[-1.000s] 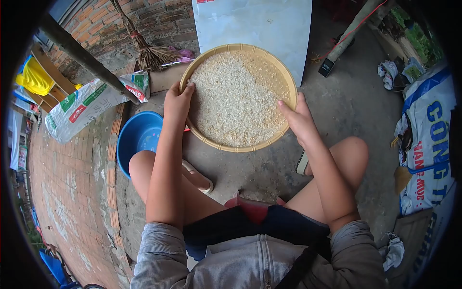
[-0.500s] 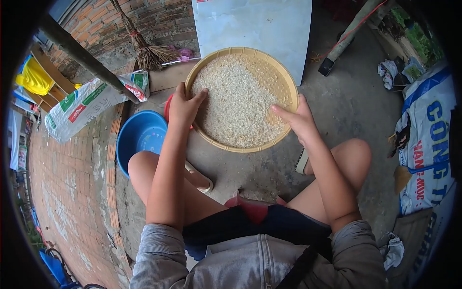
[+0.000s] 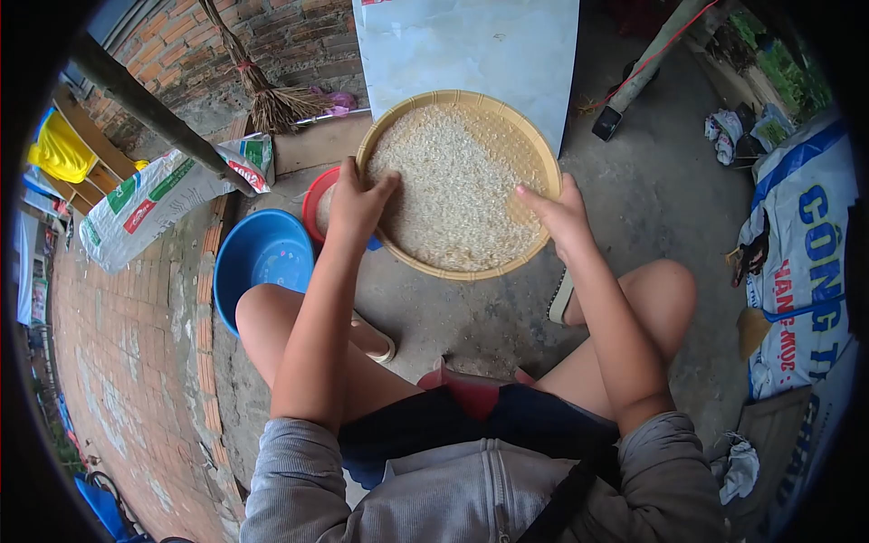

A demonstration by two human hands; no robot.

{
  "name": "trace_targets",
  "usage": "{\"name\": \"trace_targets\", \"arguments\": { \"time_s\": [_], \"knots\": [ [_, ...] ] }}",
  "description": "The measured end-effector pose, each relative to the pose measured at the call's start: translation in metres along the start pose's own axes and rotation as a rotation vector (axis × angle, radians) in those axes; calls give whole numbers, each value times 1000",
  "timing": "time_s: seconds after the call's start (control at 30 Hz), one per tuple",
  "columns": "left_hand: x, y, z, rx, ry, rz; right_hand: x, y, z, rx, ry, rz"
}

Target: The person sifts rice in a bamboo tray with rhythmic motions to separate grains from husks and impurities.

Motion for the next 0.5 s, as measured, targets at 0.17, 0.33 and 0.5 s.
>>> {"name": "trace_targets", "arguments": {
  "time_s": [0.17, 0.33, 0.5],
  "knots": [
    [12, -13, 9, 22, -153, -149, -6, -4, -20, -81, 33, 142],
    [-7, 15, -21, -156, -239, -65, 18, -35, -10, -195, -8, -95],
    [26, -16, -3, 2, -276, 14, -10, 2, -16, -34, 6, 122]
  ]
}}
Point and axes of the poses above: each hand's wrist, its own y-axis towards the middle knuckle, its own x-axis out of the palm, z = x × y, the point moved 5 cm from there along y, towards the middle knuckle, and after that the axes turned 15 degrees about y, right-handed, at the moved point
